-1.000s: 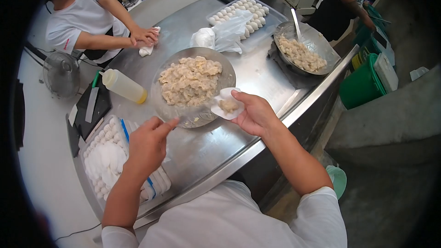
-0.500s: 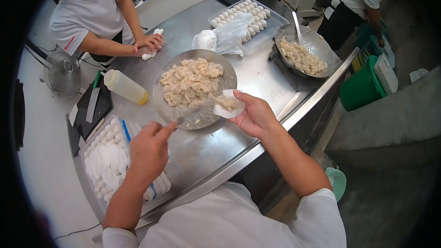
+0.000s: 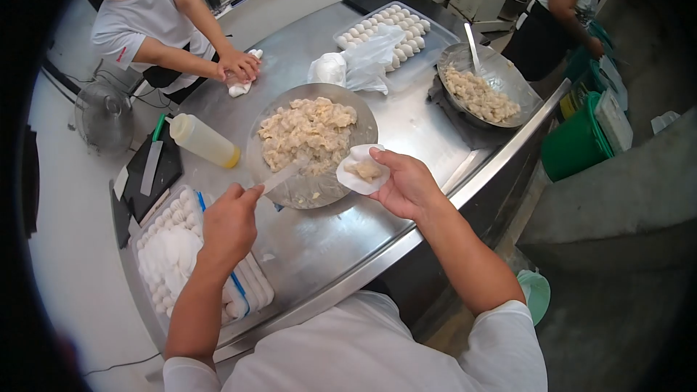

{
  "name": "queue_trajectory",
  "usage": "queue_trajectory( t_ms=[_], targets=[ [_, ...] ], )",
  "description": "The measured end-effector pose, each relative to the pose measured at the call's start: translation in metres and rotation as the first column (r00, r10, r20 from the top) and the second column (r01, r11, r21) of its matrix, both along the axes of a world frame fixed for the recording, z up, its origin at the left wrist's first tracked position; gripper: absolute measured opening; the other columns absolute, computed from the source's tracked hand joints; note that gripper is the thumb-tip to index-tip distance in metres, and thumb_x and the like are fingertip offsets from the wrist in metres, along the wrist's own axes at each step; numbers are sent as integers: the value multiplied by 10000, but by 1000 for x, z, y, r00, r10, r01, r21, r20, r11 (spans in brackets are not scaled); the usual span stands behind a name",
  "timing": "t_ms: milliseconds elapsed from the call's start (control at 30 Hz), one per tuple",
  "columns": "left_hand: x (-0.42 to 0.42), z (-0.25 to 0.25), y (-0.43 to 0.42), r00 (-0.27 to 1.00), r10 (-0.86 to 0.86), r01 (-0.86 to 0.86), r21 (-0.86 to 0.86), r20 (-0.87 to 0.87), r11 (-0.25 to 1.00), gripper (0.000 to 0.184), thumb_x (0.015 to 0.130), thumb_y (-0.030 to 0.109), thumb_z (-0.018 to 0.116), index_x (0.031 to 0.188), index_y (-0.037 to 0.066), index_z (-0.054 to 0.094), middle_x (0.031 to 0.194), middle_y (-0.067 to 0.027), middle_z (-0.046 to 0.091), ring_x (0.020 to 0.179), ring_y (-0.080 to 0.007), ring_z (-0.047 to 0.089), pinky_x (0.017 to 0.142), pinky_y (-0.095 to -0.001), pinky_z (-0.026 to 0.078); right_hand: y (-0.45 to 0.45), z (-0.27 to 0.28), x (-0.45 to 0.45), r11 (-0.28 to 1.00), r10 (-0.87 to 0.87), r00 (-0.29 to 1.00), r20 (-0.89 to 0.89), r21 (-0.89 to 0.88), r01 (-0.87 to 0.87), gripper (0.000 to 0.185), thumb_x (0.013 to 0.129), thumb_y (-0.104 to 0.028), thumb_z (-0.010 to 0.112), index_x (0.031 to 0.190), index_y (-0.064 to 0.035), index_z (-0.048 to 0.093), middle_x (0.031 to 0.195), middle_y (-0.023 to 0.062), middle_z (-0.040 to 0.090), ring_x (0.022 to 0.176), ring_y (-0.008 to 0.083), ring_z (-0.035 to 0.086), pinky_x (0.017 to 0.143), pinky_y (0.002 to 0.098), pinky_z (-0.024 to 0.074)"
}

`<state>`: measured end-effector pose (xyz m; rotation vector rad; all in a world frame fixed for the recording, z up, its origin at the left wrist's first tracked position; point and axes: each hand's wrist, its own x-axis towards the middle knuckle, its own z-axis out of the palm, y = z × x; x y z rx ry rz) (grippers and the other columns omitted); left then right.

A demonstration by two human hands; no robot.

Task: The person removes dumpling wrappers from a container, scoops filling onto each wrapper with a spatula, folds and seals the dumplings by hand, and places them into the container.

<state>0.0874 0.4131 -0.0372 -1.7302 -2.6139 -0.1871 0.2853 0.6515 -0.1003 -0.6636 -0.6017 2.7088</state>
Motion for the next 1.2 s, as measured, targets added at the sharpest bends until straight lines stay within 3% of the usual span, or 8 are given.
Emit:
queue_trajectory(
  t_ms=[200,267,600,833,900,1033,1100,1200],
  targets=[
    [24,14,-3,901,-30,-42,156,433,987,380,910,-62,568,1251,45,696,863,-129,622,799,-299,632,753,-359,520,0,4,0,998,-41,999,6,-40,41,453,1068,-202,473,1440,50,413,1421,226,541,1324,367,551,1150,519,433],
    [41,6,-5,672,-34,-184,211,740,960,363,946,-43,562,1281,32,680,847,-111,618,773,-247,613,740,-322,496,0,7,-1,998,-49,999,-20,-48,48,464,1073,-218,462,1451,45,400,1435,227,529,1333,369,542,1154,519,426],
    [49,-5,-11,880,-189,33,342,435,939,427,913,-60,615,1301,100,696,860,-104,620,756,-214,633,699,-328,505,-5,10,-3,992,5,987,-163,-123,-25,512,1080,-246,449,1495,32,335,1478,218,490,1354,379,521,1156,550,413],
    [45,21,-13,881,-138,23,250,453,968,491,872,-91,640,1299,144,701,919,-107,632,764,-250,641,717,-333,524,-15,11,0,999,14,997,-80,-28,-16,500,1083,-268,443,1459,60,398,1453,222,523,1342,367,539,1161,526,415],
    [41,19,-3,944,-220,167,219,246,961,468,861,-109,630,1264,113,715,915,-113,636,779,-274,646,709,-347,528,-15,14,-2,996,67,991,-116,-43,-72,482,1081,-254,455,1449,54,418,1423,203,551,1323,343,557,1156,512,424],
    [27,34,-3,888,-159,93,171,431,981,404,873,-72,632,1230,92,725,913,-126,638,817,-299,652,730,-391,523,-13,8,0,999,47,998,-37,8,-47,447,1064,-195,500,1418,72,449,1371,198,590,1276,333,595,1120,502,468],
    [14,33,2,961,32,-26,-24,276,999,332,905,8,626,1214,79,725,913,-136,638,865,-309,654,785,-411,521,-11,7,2,972,-31,996,87,233,10,403,1029,-109,575,1360,99,474,1315,200,614,1213,303,636,1074,459,519],
    [-18,-25,14,994,12,17,-249,113,968,290,925,91,629,1197,84,731,916,-151,630,904,-331,643,849,-418,517,-10,6,-1,980,48,997,60,192,-59,376,1009,-91,603,1316,105,510,1291,202,627,1183,303,654,1046,448,538]
  ],
)
